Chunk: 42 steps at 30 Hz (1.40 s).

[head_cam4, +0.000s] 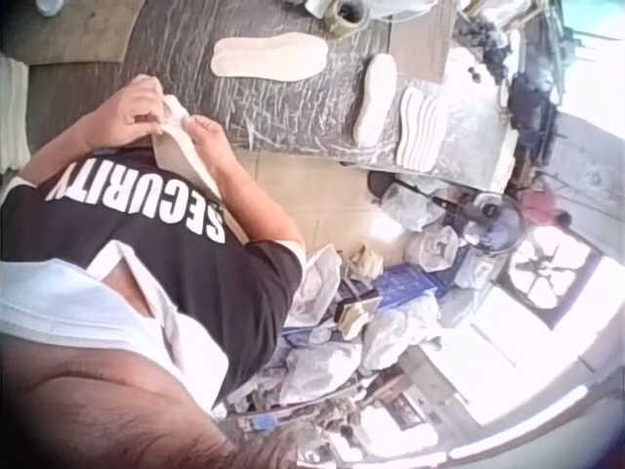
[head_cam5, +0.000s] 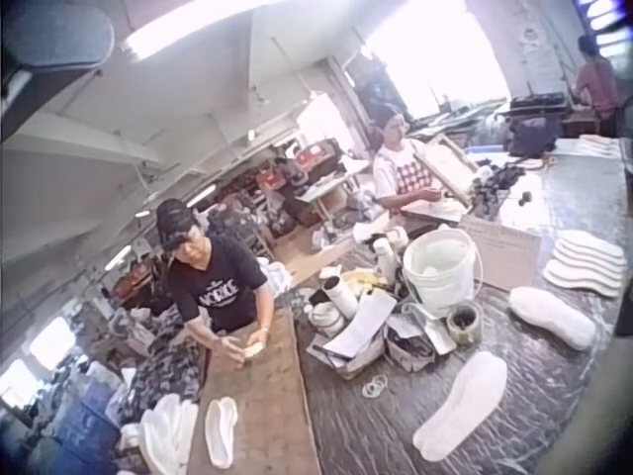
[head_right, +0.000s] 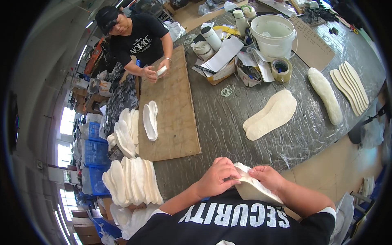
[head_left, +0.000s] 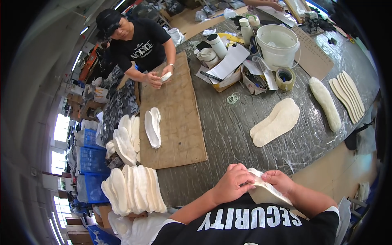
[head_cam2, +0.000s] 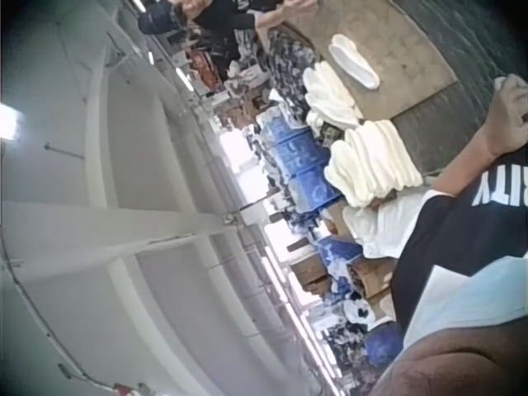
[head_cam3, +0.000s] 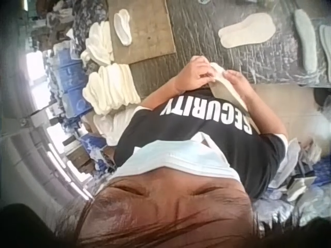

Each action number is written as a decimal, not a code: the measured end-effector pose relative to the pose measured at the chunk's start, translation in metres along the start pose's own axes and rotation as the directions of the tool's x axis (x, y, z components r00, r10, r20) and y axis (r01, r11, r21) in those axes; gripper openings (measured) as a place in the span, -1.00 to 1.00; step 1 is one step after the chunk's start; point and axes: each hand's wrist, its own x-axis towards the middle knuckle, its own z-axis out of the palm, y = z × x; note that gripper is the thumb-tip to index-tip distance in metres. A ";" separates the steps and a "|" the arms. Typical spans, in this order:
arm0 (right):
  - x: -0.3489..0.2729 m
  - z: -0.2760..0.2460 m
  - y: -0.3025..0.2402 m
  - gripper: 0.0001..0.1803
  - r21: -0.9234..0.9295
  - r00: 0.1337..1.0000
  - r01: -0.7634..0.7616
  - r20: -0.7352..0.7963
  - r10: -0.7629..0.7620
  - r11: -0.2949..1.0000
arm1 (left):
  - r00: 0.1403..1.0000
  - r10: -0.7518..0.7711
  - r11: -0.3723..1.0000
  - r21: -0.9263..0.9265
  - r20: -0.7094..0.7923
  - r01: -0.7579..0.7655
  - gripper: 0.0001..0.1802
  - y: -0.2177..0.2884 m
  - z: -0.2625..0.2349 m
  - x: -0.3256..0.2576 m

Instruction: Assembling foam padding onto shoe insole boards at a manufacturing work table.

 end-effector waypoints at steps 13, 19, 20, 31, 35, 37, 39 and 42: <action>0.004 0.018 -0.004 -0.75 -0.103 0.994 0.096 0.054 -0.091 0.990 | 0.956 -0.228 0.967 -0.074 0.183 0.245 -0.86 -0.004 -0.020 0.000; 0.002 0.026 -0.011 -0.73 -0.200 0.987 0.116 0.137 -0.090 0.973 | 0.934 -0.310 0.939 -0.095 0.177 0.330 -0.85 -0.004 -0.018 -0.002; 0.002 0.026 -0.010 -0.72 -0.189 0.982 0.123 0.162 -0.093 0.974 | 0.939 -0.299 0.942 -0.106 0.170 0.319 -0.85 -0.003 -0.017 -0.003; -0.023 0.022 -0.046 -0.30 -0.716 0.930 0.366 0.308 -0.201 0.595 | 0.982 -0.185 0.977 -0.110 -0.032 0.180 -0.87 -0.001 -0.022 -0.011; -0.021 0.026 -0.056 -0.43 -0.979 0.971 0.153 0.123 -0.206 0.136 | 0.940 -0.271 0.962 -0.080 -0.206 0.259 -0.86 -0.003 -0.024 -0.014; -0.019 0.024 -0.056 -0.48 -0.987 0.968 0.137 0.115 -0.224 0.083 | 0.938 -0.267 0.963 -0.027 -0.219 0.268 -0.86 -0.004 -0.023 -0.015; -0.015 0.021 -0.054 -0.53 -0.992 0.963 0.123 0.112 -0.243 0.027 | 0.935 -0.256 0.962 0.032 -0.244 0.272 -0.87 -0.004 -0.023 -0.017; -0.012 0.017 -0.050 -0.57 -0.985 0.941 0.172 0.170 -0.293 -0.020 | 0.931 -0.233 0.951 0.133 -0.280 0.278 -0.88 -0.004 -0.021 -0.024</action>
